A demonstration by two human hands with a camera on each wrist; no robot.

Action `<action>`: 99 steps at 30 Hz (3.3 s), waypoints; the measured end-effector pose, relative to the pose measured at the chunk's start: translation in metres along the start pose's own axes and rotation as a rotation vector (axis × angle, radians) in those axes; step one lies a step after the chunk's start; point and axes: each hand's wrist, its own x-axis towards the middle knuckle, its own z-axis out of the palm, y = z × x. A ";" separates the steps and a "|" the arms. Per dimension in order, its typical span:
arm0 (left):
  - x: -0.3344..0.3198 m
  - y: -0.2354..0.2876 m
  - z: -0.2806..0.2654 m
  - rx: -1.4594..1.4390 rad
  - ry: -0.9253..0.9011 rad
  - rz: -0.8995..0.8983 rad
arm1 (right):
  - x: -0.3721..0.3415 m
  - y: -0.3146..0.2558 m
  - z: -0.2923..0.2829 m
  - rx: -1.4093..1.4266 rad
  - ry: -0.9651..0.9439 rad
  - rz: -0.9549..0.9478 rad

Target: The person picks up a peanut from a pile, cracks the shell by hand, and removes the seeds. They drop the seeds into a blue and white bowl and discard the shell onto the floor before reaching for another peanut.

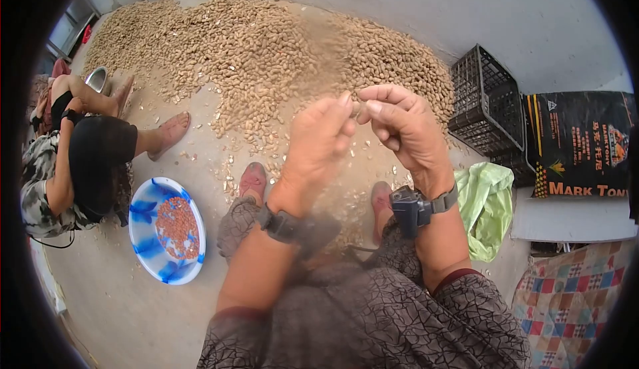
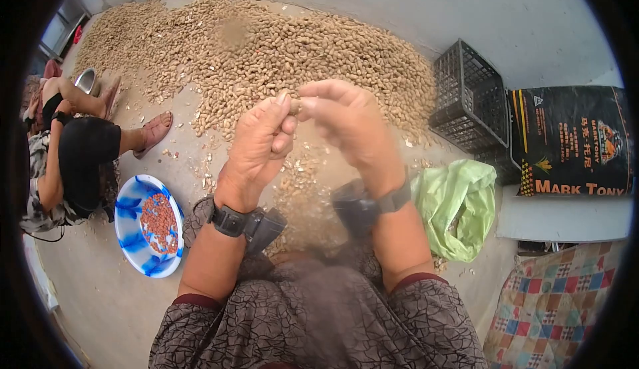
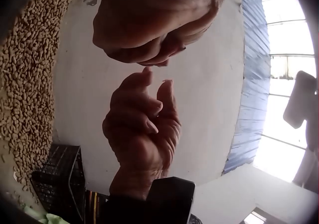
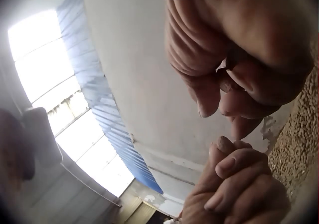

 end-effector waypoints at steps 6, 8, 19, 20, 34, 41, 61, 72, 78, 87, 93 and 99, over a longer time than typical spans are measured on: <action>0.000 -0.004 0.001 0.015 -0.003 0.016 | -0.002 0.007 0.009 -0.369 0.083 -0.193; -0.001 -0.005 0.001 0.027 -0.002 0.031 | -0.002 0.008 0.009 -0.260 0.107 -0.208; -0.007 -0.003 0.009 0.105 -0.020 0.123 | 0.003 0.009 -0.003 0.160 -0.016 -0.057; -0.006 -0.004 0.008 0.104 -0.020 0.123 | 0.004 0.010 -0.003 0.169 -0.011 -0.046; -0.006 -0.002 0.005 0.255 -0.013 0.244 | 0.001 0.013 0.003 -0.017 0.047 -0.043; -0.007 -0.004 0.012 0.243 -0.041 0.303 | 0.002 0.017 0.000 0.159 -0.008 -0.042; -0.010 0.002 0.010 0.450 0.106 0.349 | -0.007 0.001 0.017 -0.202 0.108 -0.108; -0.012 0.008 0.006 0.692 -0.027 0.364 | -0.011 -0.002 0.009 -0.450 0.101 -0.232; -0.012 0.010 0.004 0.789 -0.105 0.354 | -0.013 -0.004 0.007 -0.533 0.053 -0.175; -0.009 -0.003 0.003 0.661 0.031 0.319 | -0.007 0.010 0.014 -0.461 0.166 -0.203; -0.012 0.003 0.005 0.396 -0.017 0.223 | -0.007 0.001 0.011 -0.237 0.150 -0.091; -0.012 0.008 -0.001 0.368 -0.109 0.147 | -0.013 -0.018 -0.006 -0.104 -0.067 -0.010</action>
